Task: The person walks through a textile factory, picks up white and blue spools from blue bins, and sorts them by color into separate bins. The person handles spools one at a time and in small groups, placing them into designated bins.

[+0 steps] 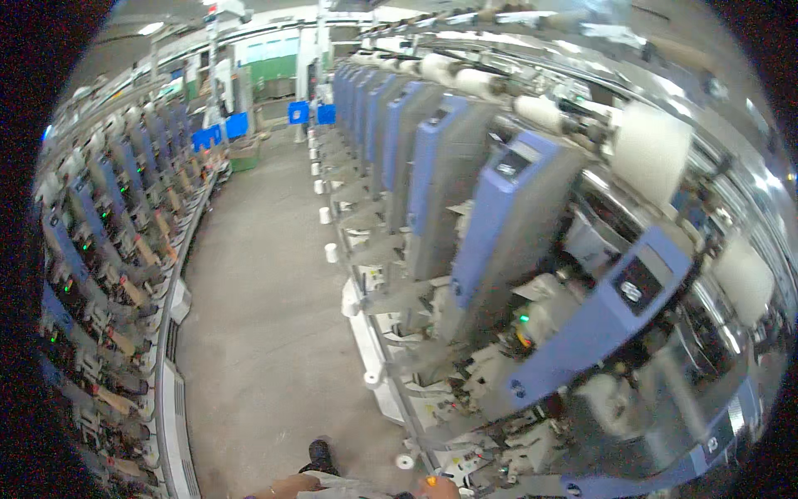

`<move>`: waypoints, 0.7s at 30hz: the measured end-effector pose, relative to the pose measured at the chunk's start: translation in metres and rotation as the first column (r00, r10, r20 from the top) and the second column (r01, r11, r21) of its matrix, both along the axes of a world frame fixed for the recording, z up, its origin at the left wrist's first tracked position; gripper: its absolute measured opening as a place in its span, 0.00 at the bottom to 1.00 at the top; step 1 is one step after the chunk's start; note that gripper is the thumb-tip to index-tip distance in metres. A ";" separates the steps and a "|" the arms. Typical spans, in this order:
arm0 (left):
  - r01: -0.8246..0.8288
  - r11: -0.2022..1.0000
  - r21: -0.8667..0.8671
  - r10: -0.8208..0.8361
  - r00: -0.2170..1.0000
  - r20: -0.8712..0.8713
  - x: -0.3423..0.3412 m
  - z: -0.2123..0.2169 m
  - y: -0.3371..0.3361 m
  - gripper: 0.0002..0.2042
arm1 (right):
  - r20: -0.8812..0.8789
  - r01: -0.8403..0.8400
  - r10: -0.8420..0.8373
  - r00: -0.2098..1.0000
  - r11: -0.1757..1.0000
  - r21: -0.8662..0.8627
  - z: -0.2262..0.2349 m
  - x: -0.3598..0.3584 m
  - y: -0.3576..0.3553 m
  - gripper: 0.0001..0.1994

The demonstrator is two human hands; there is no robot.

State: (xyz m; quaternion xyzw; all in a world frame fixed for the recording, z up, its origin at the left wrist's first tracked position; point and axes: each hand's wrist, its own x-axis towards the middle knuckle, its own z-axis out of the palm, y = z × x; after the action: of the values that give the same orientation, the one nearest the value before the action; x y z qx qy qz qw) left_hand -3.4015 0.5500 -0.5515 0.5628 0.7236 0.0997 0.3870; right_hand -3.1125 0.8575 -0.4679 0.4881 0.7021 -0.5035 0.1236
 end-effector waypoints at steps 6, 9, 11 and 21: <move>-0.187 0.893 -0.409 0.180 0.982 -0.056 -0.142 -0.005 -0.028 0.16 | 0.077 -0.114 0.103 0.992 0.981 0.159 -0.013 -0.222 0.015 0.16; -0.318 0.861 -0.397 0.269 0.947 -0.175 -0.223 0.012 -0.062 0.15 | 0.146 -0.191 0.165 0.975 0.964 0.187 -0.037 -0.308 0.016 0.24; -0.404 0.831 -0.383 0.357 0.914 -0.190 -0.272 0.027 -0.082 0.13 | 0.140 -0.268 0.239 0.961 0.931 0.249 -0.058 -0.358 0.009 0.23; -0.420 0.882 -0.213 0.370 0.898 -0.237 -0.490 0.027 -0.041 0.10 | 0.356 -0.237 0.165 0.920 0.956 0.170 -0.083 -0.549 0.057 0.20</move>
State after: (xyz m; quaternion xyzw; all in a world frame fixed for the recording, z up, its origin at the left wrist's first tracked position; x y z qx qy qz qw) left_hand -3.8912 0.5090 -0.5240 0.3543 0.8636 0.0277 0.3577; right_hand -3.6610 0.9144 -0.5506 0.5025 0.7662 -0.3196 0.2415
